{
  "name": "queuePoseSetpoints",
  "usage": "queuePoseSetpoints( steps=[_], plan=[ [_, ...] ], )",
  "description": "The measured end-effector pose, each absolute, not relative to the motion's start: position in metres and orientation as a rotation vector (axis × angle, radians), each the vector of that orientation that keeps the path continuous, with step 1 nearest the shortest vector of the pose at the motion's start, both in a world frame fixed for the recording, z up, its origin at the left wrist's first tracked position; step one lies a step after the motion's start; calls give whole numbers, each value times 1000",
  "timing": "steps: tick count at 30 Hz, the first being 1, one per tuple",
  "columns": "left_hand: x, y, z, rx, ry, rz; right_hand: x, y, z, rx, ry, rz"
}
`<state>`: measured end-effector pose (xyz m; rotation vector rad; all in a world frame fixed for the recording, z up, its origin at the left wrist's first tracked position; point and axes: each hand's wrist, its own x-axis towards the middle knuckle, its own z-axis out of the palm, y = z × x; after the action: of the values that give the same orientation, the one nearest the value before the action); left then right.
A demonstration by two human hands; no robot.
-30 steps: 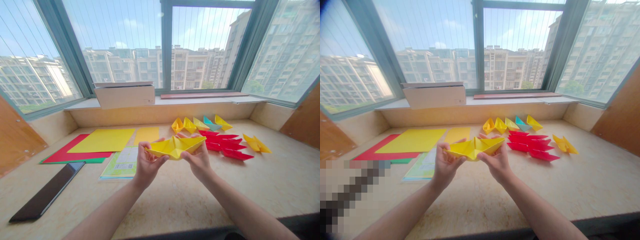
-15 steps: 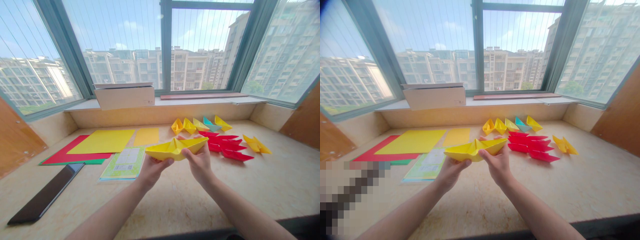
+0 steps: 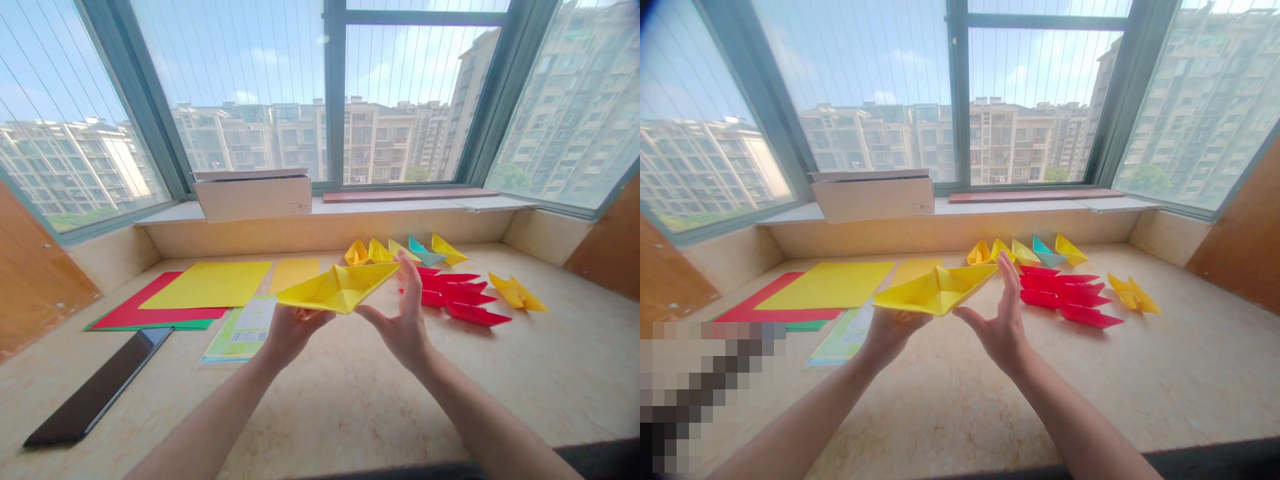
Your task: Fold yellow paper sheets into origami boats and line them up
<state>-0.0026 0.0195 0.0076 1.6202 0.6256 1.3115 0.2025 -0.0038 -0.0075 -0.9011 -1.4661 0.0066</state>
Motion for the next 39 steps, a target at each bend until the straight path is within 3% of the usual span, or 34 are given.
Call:
queuePoseSetpoints(
  steps=[7, 11, 22, 31, 39],
  plan=[
    [0, 19, 8, 1685, 738, 1296, 206, -16, -1, -1047, -1665, -545],
    [1, 18, 7, 1821, 843, 1327, 205, -17, 0, -965, -1860, -613],
    [6, 16, -8, 1696, 628, 1274, 196, -15, -6, -732, -1916, -151],
    [12, 13, -12, 1619, 494, 1281, 191, -16, -10, -737, -1828, 37],
    [12, 8, -12, 1611, 540, 1310, 186, -13, -6, -956, -1546, 812]
  ],
)
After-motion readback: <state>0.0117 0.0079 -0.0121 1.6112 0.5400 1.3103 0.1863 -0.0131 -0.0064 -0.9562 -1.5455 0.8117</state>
